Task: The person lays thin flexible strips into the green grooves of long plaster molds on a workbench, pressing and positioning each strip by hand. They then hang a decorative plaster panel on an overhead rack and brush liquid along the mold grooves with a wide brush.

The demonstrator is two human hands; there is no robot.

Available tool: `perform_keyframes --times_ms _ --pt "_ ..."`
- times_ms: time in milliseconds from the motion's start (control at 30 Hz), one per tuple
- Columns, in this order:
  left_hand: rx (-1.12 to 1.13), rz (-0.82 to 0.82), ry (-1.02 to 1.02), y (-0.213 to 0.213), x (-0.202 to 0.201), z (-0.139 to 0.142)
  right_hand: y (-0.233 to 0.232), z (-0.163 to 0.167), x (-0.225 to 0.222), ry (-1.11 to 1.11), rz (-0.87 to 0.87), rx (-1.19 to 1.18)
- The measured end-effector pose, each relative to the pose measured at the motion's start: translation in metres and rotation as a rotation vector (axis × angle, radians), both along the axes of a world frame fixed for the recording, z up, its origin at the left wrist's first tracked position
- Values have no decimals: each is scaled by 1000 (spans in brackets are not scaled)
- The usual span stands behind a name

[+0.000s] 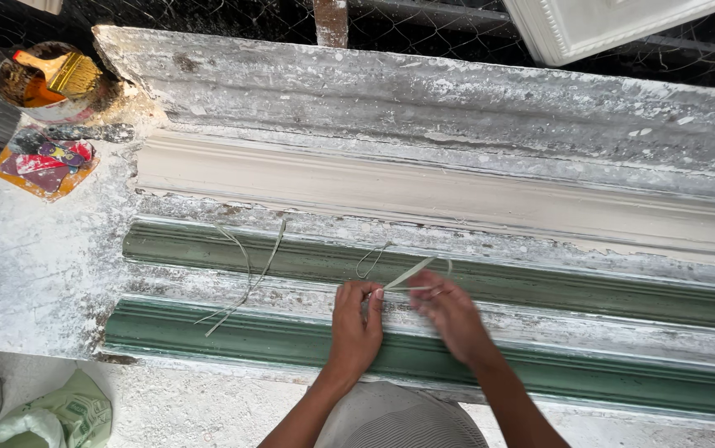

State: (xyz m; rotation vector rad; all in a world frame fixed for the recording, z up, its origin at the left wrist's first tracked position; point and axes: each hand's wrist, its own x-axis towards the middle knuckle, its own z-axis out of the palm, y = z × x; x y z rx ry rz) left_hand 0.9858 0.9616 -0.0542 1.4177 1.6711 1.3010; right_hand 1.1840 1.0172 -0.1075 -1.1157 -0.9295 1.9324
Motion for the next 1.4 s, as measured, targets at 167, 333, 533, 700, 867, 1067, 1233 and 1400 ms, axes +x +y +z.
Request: perform_keyframes --times_ms 167,333,533,700,867,1067,1233,1400 --pt "-124 9 -206 0 20 -8 -24 -2 -46 -41 65 169" --pt "2 -27 -82 -10 19 -6 -23 -4 -51 -12 -18 179" --pt "107 -121 126 -13 10 3 -18 -23 -37 -70 -83 203" --pt "192 -239 401 -14 5 18 -8 -14 -22 -167 14 179" --pt "478 -366 608 -9 -9 39 4 12 0 -288 316 142" --pt "682 -582 650 -1 -17 53 13 25 20 -259 662 115" --pt "546 -753 614 -3 -15 48 15 35 25 -322 857 117" --pt "262 -605 344 -11 -12 44 11 44 20 -266 668 155"
